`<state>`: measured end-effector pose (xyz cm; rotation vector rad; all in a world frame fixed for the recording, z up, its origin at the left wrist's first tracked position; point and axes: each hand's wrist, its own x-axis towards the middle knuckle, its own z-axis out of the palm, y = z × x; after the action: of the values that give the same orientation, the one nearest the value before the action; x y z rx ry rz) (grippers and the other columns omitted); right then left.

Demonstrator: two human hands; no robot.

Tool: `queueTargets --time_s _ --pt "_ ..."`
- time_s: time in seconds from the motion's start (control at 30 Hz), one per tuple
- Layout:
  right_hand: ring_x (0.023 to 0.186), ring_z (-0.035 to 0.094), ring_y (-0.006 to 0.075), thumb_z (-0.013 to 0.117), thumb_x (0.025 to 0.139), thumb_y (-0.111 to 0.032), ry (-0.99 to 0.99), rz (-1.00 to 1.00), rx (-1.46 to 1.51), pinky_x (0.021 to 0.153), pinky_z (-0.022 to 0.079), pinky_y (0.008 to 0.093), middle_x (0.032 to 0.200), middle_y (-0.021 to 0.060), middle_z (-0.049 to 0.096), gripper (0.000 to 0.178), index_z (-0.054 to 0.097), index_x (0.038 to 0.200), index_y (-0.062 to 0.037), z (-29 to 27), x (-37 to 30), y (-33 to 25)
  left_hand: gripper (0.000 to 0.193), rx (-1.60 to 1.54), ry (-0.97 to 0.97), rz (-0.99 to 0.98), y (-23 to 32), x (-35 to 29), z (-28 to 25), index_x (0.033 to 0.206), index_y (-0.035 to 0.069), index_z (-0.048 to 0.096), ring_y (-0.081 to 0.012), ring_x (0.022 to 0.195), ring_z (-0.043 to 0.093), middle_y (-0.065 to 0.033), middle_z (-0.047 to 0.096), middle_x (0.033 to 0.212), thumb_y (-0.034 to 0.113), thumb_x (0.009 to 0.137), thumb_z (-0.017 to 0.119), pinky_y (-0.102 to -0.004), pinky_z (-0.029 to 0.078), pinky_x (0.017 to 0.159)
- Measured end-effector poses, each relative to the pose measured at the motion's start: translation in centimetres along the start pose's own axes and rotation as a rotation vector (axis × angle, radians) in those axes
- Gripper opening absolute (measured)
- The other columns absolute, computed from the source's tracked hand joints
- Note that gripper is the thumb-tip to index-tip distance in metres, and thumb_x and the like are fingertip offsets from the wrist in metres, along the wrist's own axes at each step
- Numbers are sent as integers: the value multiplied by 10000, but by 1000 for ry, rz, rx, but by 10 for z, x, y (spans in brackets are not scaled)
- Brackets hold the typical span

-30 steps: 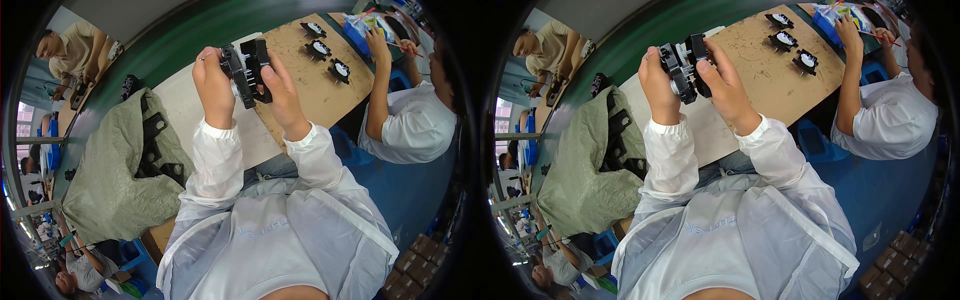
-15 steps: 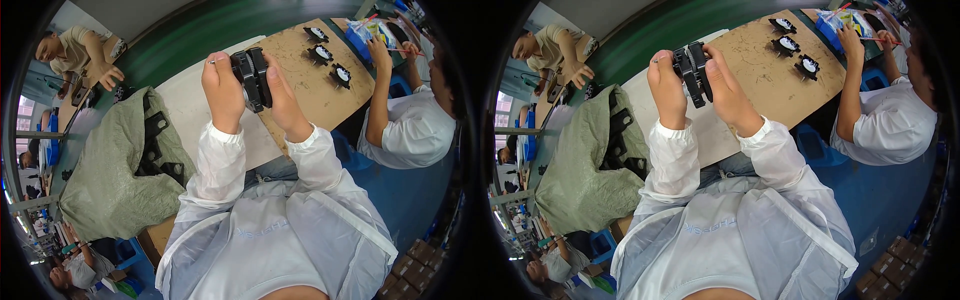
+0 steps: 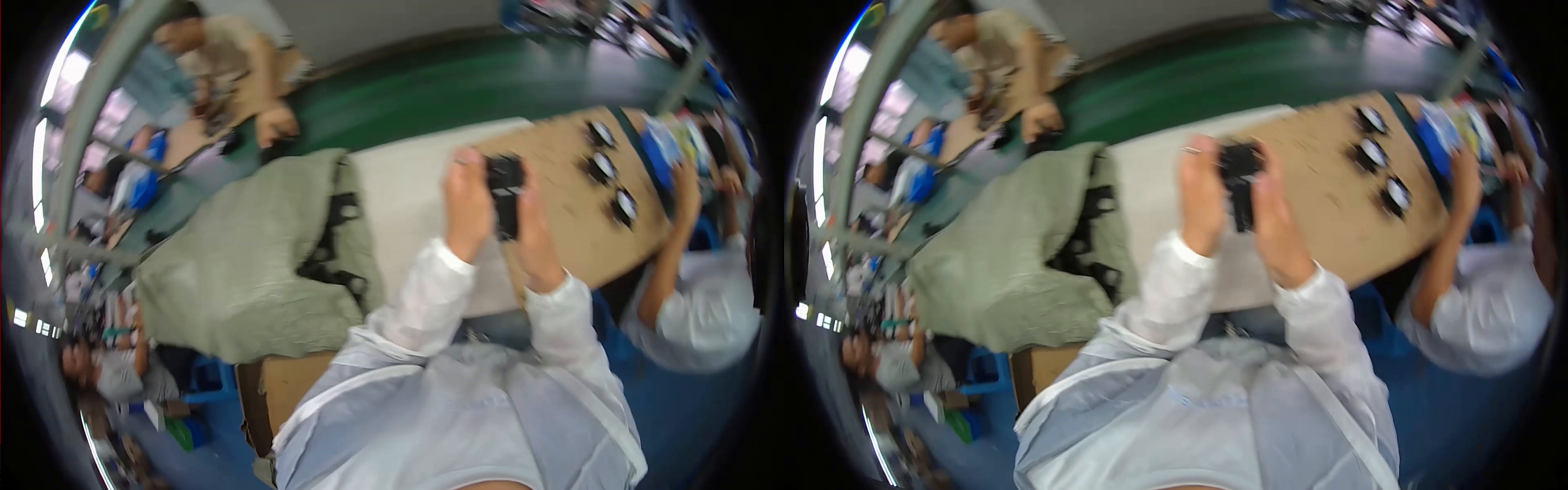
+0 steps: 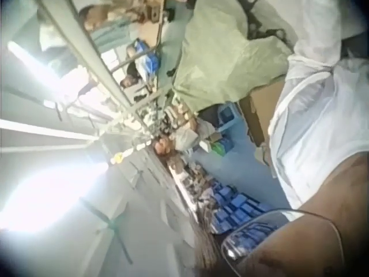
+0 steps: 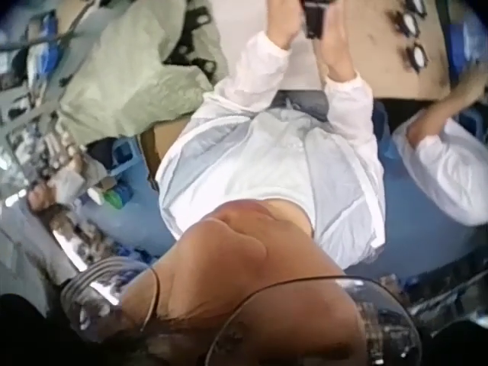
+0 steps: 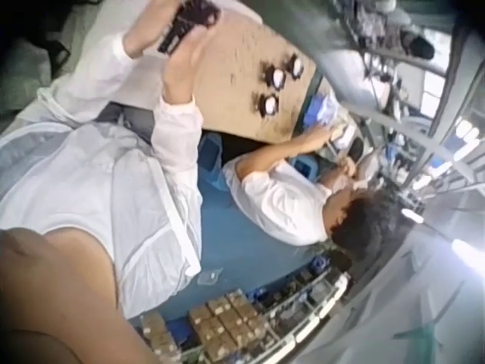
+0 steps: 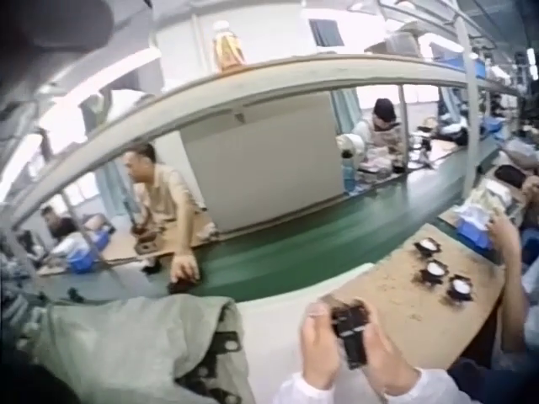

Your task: Assemble small electronic components by attaching fans to plastic frames on an assembly line.

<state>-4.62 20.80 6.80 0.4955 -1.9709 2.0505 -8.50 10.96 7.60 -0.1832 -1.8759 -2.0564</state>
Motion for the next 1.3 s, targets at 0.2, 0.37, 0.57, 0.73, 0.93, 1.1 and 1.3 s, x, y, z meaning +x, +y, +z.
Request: queueTargets --time_s 0.2,0.37,0.57,0.73,0.93,1.1,1.3 --pt "1234 485 224 343 1076 -356 249 188 386 1032 390 333 1404 156 443 523 322 1476 -19 -4 7 18 373 -207 -307 -132 -3 -4 -9 1282 -9 474 -156 910 526 -65 565 1062 158 959 556 -285 451 849" --pt "1196 516 213 365 1074 -339 196 145 407 997 416 314 1402 145 461 513 319 1482 -32 -5 18 15 532 231 -355 62 16 -6 -34 1292 -41 478 -243 947 615 -161 613 1091 44 810 686 -317 492 852" --pt "1095 561 198 487 1043 -276 81 204 515 939 446 298 1301 138 542 440 469 1380 6 -29 30 16 501 151 -387 -77 17 -11 -48 1240 -72 529 -239 894 656 -177 668 1058 -14 771 695 -314 522 813" --pt "1028 597 193 558 1010 -201 -140 283 536 915 464 293 1193 128 619 348 579 1269 31 -39 49 31 508 189 -297 -57 12 -13 -51 1254 -80 530 -256 897 669 -185 676 1062 -10 778 692 -329 530 811" --pt "999 621 200 601 987 -180 -18 427 523 898 501 302 1150 141 649 347 607 1232 67 -28 143 84 505 966 -12 351 -24 -7 -98 1256 -78 559 -395 1024 647 -233 663 1166 223 864 662 -400 509 911" --pt "1009 616 251 583 980 -214 329 486 182 908 507 341 1170 184 629 421 569 1247 111 -23 229 148 183 1764 -45 17 -44 17 -171 902 17 673 -376 862 558 -203 639 933 144 777 630 -458 471 751" --pt "1125 550 430 568 892 -217 270 478 -561 1012 443 486 1262 271 538 487 527 1285 67 -16 239 160 201 1971 -141 153 -65 35 -194 969 117 682 -354 912 542 -122 640 989 116 777 623 -451 416 842"
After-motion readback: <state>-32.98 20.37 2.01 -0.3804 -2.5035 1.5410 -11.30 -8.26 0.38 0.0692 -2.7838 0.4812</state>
